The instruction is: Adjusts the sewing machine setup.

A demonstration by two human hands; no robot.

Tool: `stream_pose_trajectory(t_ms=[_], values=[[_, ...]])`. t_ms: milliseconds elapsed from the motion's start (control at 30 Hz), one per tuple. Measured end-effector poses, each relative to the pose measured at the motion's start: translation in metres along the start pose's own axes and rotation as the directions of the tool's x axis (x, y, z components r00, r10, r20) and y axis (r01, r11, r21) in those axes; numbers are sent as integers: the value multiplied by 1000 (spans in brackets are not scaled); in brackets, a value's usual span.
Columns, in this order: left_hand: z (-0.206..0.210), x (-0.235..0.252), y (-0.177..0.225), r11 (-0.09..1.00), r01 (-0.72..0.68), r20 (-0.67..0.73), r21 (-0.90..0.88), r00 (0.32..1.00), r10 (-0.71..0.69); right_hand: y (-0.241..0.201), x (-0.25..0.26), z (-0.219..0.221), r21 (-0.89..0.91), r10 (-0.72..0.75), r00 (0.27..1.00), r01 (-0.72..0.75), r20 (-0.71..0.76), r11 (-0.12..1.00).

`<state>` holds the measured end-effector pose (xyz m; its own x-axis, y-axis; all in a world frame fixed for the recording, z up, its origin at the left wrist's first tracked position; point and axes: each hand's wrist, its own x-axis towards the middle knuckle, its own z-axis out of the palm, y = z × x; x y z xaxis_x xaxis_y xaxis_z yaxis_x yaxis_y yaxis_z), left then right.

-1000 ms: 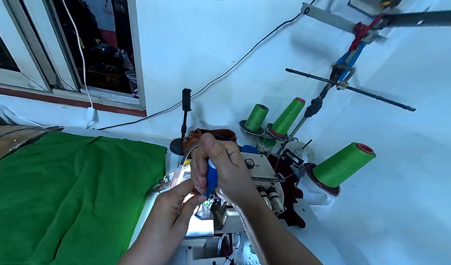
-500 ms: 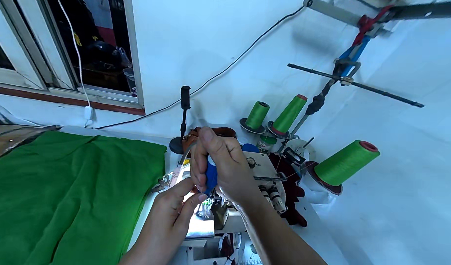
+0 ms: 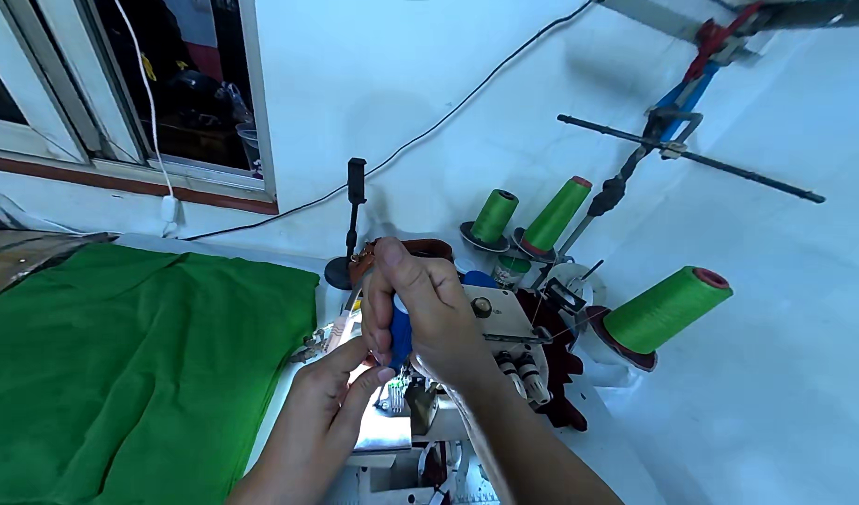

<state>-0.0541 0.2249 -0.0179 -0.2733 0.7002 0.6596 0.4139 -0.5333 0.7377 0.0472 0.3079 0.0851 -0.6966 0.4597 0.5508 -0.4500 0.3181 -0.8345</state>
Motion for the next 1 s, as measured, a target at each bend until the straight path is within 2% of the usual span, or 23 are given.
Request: stream_pose_trajectory(t_ms=[833, 1000], values=[[1, -2, -1, 1000, -15, -9, 16, 1000, 15, 0, 0, 1, -25, -8, 1000, 8, -8, 1000], [1, 0, -4, 998, -32, -1, 45, 999, 32, 4, 3, 0, 20, -21, 1000, 21, -23, 1000]])
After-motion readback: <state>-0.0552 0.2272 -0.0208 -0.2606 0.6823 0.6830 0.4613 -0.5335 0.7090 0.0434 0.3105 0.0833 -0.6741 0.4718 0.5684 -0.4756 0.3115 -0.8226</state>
